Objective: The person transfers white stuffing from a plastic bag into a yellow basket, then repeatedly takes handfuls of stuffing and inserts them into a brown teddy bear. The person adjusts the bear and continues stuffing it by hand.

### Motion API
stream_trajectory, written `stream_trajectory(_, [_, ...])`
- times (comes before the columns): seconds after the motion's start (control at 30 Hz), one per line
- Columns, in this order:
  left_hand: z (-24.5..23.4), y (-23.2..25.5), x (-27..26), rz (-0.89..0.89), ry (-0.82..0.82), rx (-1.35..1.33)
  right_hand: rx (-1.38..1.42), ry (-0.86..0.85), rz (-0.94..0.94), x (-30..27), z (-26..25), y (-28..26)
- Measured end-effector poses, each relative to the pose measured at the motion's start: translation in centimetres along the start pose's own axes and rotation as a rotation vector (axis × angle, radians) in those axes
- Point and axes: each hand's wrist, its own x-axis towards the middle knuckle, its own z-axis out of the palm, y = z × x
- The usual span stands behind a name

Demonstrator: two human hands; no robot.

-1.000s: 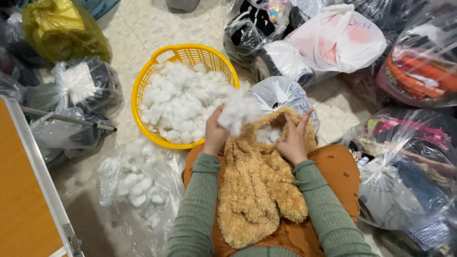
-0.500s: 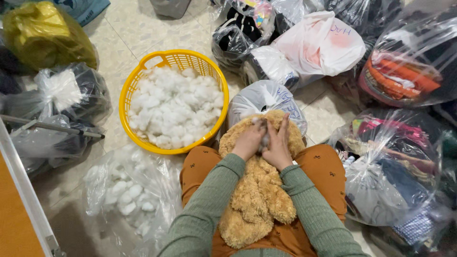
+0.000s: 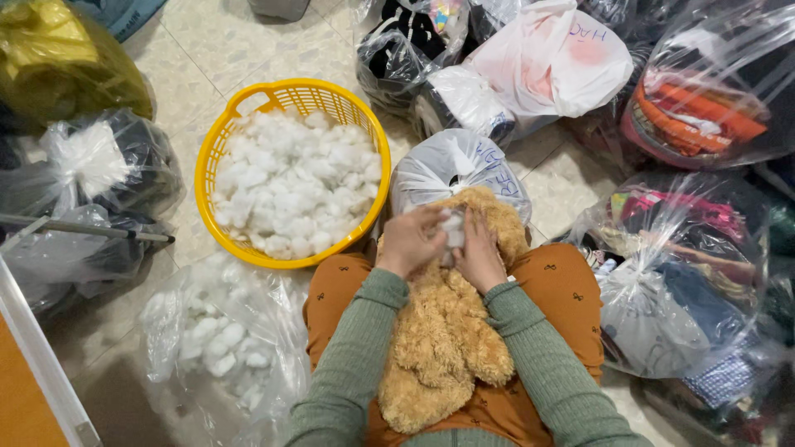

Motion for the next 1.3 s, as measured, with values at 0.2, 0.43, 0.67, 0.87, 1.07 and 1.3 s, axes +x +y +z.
stream_trajectory(0.2, [0.4,-6.6,4.3,-0.444,0.432,-0.093,-0.088,-0.032,0.030,-0.9,-0.1,-0.1])
stream_trajectory(0.43, [10.3,-10.1,1.6,-0.471,-0.018,0.214,-0.201,-0.001,0.102,-1.3,-0.9,0.3])
stream_trajectory(0.67, [19.1,-8.9,-4.2,-0.483,-0.288,0.130,-0.240,-0.001,0.253,-0.4,-0.9,1.5])
stream_trajectory(0.87, [19.4,-9.7,-6.0,-0.592,-0.255,0.033,-0.395,-0.186,0.250,-1.3,0.7,1.9])
stream_trajectory(1.07, [18.0,-7.3,-6.9,-0.662,-0.007,0.010,-0.358,-0.070,0.111,-1.6,-0.4,1.5])
stream_trajectory(1.3, [18.1,0.0,-7.9,-0.395,0.112,-0.182,-0.234,0.205,-0.092,-3.1,-5.6,-0.2])
